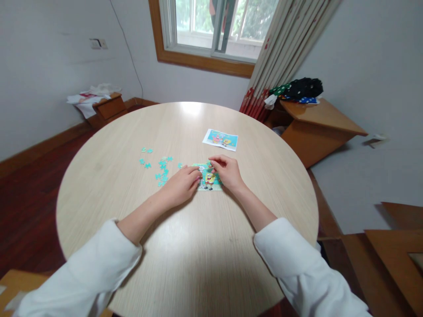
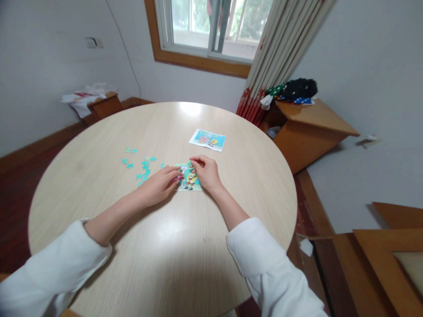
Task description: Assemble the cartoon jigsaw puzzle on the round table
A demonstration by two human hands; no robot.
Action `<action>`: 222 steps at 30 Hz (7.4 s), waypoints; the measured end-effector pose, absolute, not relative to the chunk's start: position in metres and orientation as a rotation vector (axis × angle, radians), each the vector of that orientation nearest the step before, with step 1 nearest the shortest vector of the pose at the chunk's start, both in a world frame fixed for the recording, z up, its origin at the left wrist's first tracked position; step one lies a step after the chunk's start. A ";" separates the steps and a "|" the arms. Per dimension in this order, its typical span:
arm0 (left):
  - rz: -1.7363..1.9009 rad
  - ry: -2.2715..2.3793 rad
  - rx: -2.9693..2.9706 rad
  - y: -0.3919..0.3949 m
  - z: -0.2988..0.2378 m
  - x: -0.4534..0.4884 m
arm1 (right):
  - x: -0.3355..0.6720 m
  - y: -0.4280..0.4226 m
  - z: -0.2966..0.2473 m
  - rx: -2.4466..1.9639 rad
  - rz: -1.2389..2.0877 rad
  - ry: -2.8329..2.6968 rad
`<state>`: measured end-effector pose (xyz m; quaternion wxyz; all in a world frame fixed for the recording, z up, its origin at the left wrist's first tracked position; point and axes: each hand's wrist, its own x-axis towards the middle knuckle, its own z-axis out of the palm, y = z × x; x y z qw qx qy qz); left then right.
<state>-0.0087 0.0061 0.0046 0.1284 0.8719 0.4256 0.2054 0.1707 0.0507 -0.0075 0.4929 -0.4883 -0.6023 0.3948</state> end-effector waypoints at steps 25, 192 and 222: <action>1.052 1.378 2.353 0.013 0.002 -0.012 | 0.157 0.031 -0.004 -0.955 1.399 -1.358; 0.846 1.714 1.934 0.058 -0.005 -0.031 | 0.167 0.036 -0.013 -1.191 0.610 -1.888; 0.807 1.715 1.983 0.059 -0.002 -0.037 | 0.169 0.036 -0.014 -1.184 0.616 -1.890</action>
